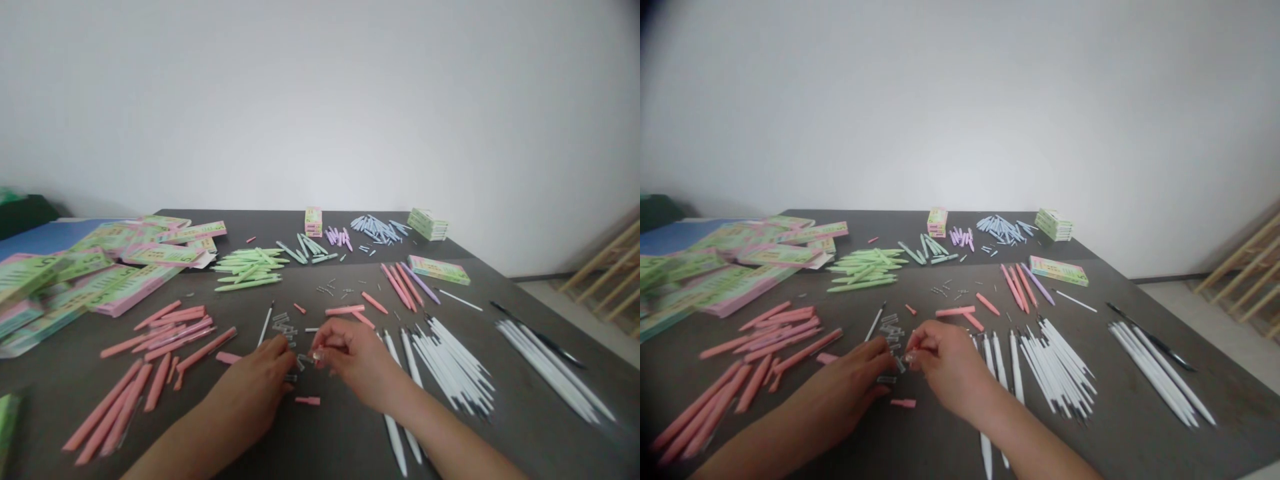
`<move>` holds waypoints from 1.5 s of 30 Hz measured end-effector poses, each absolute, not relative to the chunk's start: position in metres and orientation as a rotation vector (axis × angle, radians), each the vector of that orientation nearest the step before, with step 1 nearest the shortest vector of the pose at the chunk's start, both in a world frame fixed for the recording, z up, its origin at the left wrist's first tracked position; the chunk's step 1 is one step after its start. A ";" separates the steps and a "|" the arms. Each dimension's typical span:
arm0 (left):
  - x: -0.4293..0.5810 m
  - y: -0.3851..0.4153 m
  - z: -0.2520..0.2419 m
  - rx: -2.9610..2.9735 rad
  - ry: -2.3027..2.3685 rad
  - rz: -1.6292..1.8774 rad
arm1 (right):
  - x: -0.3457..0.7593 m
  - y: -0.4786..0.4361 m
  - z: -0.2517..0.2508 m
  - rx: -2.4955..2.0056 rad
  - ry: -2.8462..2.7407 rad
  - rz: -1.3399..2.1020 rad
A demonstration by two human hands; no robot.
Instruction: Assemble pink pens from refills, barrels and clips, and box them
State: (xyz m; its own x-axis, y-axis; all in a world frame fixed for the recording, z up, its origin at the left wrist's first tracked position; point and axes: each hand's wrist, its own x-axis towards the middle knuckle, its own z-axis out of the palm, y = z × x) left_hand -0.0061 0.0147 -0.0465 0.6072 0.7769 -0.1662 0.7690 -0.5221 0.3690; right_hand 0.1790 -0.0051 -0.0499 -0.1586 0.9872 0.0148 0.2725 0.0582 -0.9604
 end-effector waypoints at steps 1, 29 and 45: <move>-0.005 0.015 -0.049 2.455 1.224 0.018 | 0.179 -0.005 -0.049 -1.318 -1.571 1.101; -0.009 0.001 -0.028 2.186 1.182 0.604 | 0.177 -0.017 -0.032 -1.027 -1.485 0.805; -0.010 0.003 -0.031 2.228 1.181 0.590 | 0.174 -0.021 -0.032 -1.106 -1.490 0.802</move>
